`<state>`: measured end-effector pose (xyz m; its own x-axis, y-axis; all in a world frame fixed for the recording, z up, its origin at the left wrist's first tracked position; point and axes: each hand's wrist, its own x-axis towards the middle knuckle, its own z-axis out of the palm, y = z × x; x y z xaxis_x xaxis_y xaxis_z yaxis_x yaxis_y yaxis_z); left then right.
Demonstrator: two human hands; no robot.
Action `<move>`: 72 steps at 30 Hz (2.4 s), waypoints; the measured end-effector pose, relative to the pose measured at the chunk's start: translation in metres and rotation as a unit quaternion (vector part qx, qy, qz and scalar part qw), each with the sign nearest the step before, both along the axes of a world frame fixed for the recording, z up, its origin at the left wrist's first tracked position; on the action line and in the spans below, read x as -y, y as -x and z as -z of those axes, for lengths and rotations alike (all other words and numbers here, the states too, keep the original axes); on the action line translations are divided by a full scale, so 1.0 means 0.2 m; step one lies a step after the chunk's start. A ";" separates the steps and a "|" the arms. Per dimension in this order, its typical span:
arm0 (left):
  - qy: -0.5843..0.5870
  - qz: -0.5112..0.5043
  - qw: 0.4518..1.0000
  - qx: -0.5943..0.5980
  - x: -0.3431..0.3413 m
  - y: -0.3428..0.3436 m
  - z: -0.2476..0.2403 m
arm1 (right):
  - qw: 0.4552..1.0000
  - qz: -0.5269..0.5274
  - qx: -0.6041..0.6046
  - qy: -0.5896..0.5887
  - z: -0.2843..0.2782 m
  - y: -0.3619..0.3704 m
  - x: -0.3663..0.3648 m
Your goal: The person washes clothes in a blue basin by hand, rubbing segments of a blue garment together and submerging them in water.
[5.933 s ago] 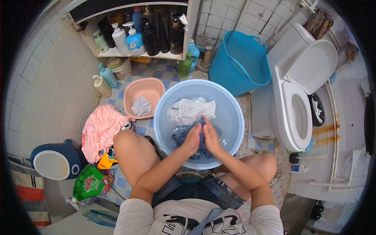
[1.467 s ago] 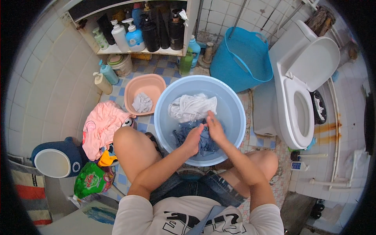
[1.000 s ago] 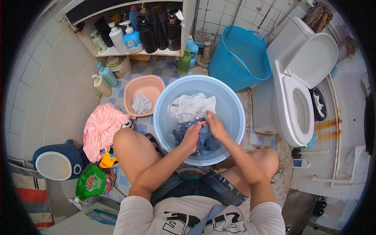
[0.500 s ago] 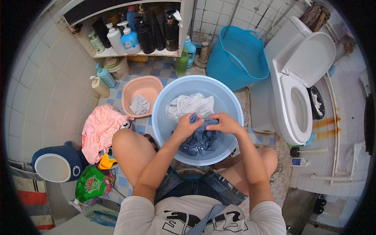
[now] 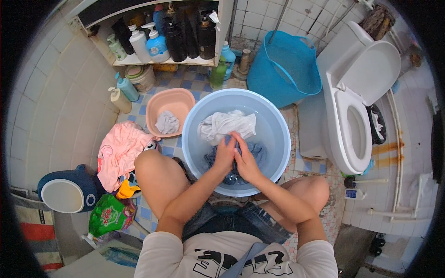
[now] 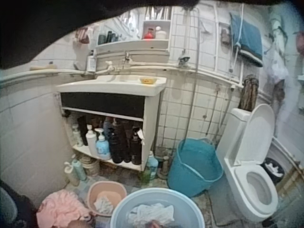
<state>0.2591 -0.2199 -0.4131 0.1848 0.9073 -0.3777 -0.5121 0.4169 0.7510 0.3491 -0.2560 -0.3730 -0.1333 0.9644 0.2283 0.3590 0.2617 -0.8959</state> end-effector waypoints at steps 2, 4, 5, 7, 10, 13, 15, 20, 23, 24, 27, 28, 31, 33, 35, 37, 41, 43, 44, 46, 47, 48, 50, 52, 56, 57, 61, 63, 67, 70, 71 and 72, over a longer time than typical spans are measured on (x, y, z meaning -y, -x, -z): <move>0.025 0.001 1.000 -0.004 0.09 -0.04 0.16 | 0.995 0.033 -0.038 0.090 0.02 -0.05 -0.05; 0.022 0.073 0.995 -0.064 0.17 -0.07 -0.08 | 0.966 0.099 -0.117 0.208 0.05 -0.18 -0.13; 0.017 0.018 0.997 -0.069 0.16 -0.08 0.02 | 0.967 0.091 -0.116 0.207 0.03 -0.14 -0.12; 0.052 -0.050 0.997 -0.024 0.10 -0.09 0.02 | 0.988 0.020 -0.045 0.144 0.04 -0.09 -0.06; 0.065 -0.059 0.995 0.050 -0.08 0.07 0.17 | 0.994 -0.069 0.080 0.033 0.07 0.04 0.06; 0.085 -0.011 0.995 0.051 0.02 0.00 0.01 | 0.997 -0.021 -0.003 0.070 0.12 -0.01 0.03; 0.036 0.032 0.999 -0.017 0.12 -0.06 -0.09 | 0.987 0.052 -0.035 0.150 0.14 -0.12 -0.07; 0.018 0.021 0.999 -0.030 0.08 -0.06 0.05 | 0.992 -0.057 0.089 0.068 0.21 -0.12 -0.05; 0.093 -0.016 0.995 0.027 -0.03 0.04 0.08 | 0.993 -0.091 0.044 0.052 0.09 -0.02 0.01; 0.165 -0.044 0.983 0.061 -0.04 0.04 0.07 | 0.991 -0.116 0.054 0.037 0.06 -0.01 0.02; 0.117 0.008 0.992 0.052 0.03 -0.02 0.04 | 0.995 -0.064 0.065 0.046 0.10 -0.06 -0.03; 0.057 0.058 0.996 0.022 0.05 -0.03 0.03 | 0.996 -0.035 0.069 0.045 0.15 -0.11 -0.07; -0.084 0.139 0.952 -0.258 -0.04 0.02 -0.02 | 0.990 0.109 0.080 0.050 0.34 -0.36 -0.22; -0.208 0.156 0.857 -0.444 -0.11 0.12 0.03 | 0.969 0.127 0.191 0.092 0.22 -0.37 -0.24; -0.316 0.109 0.762 -0.554 -0.05 0.12 0.08 | 0.951 0.123 0.279 0.050 0.18 -0.34 -0.19; -0.350 0.208 0.569 -0.714 0.03 0.07 0.09 | 0.875 0.008 0.484 0.007 0.19 -0.25 -0.10; -0.327 0.328 0.536 -0.706 0.09 0.05 0.22 | 0.855 -0.062 0.511 0.061 0.42 -0.27 0.01; -0.320 0.352 0.525 -0.706 0.10 0.05 0.27 | 0.843 -0.075 0.528 0.073 0.46 -0.28 0.02; -0.314 0.370 0.514 -0.707 0.09 0.06 0.27 | 0.830 -0.088 0.545 0.079 0.43 -0.26 0.01; -0.324 0.361 0.512 -0.709 0.08 0.06 0.27 | 0.822 -0.093 0.551 0.106 0.36 -0.24 -0.02; -0.336 0.354 0.509 -0.709 0.08 0.06 0.26 | 0.813 -0.098 0.557 0.135 0.29 -0.22 -0.04; -0.333 0.354 0.510 -0.710 0.07 0.07 0.23 | 0.813 -0.101 0.557 0.135 0.23 -0.21 -0.07; -0.314 0.234 0.622 -0.678 0.02 0.07 0.17 | 0.840 -0.020 0.529 0.116 0.14 -0.21 -0.15; -0.316 0.183 0.642 -0.674 0.00 0.10 0.13 | 0.858 0.044 0.512 0.015 0.25 -0.27 -0.15; -0.228 0.208 0.673 -0.673 -0.03 0.14 0.16 | 0.860 0.068 0.504 0.046 0.37 -0.27 -0.08; -0.228 0.204 0.672 -0.674 -0.05 0.15 0.20 | 0.855 0.040 0.508 0.100 0.35 -0.26 -0.08; -0.242 0.231 0.675 -0.657 -0.09 0.16 0.09 | 0.900 0.031 0.365 0.236 0.23 -0.38 -0.19; -0.329 0.173 0.695 -0.616 -0.13 0.19 0.00 | 0.954 0.080 0.238 0.166 0.20 -0.46 -0.25; -0.377 0.167 0.883 -0.225 -0.16 0.22 -0.10 | 0.964 0.083 -0.186 0.169 -0.01 -0.44 -0.27; -0.069 0.141 0.985 0.067 -0.12 0.07 -0.09 | 0.947 0.083 -0.182 0.251 0.16 -0.55 -0.29; -0.048 0.105 0.982 0.146 -0.12 0.07 -0.02 | 0.963 0.087 -0.125 0.223 0.20 -0.52 -0.28; -0.047 0.106 0.982 0.148 -0.09 0.04 -0.05 | 0.963 0.089 -0.124 0.224 0.25 -0.51 -0.25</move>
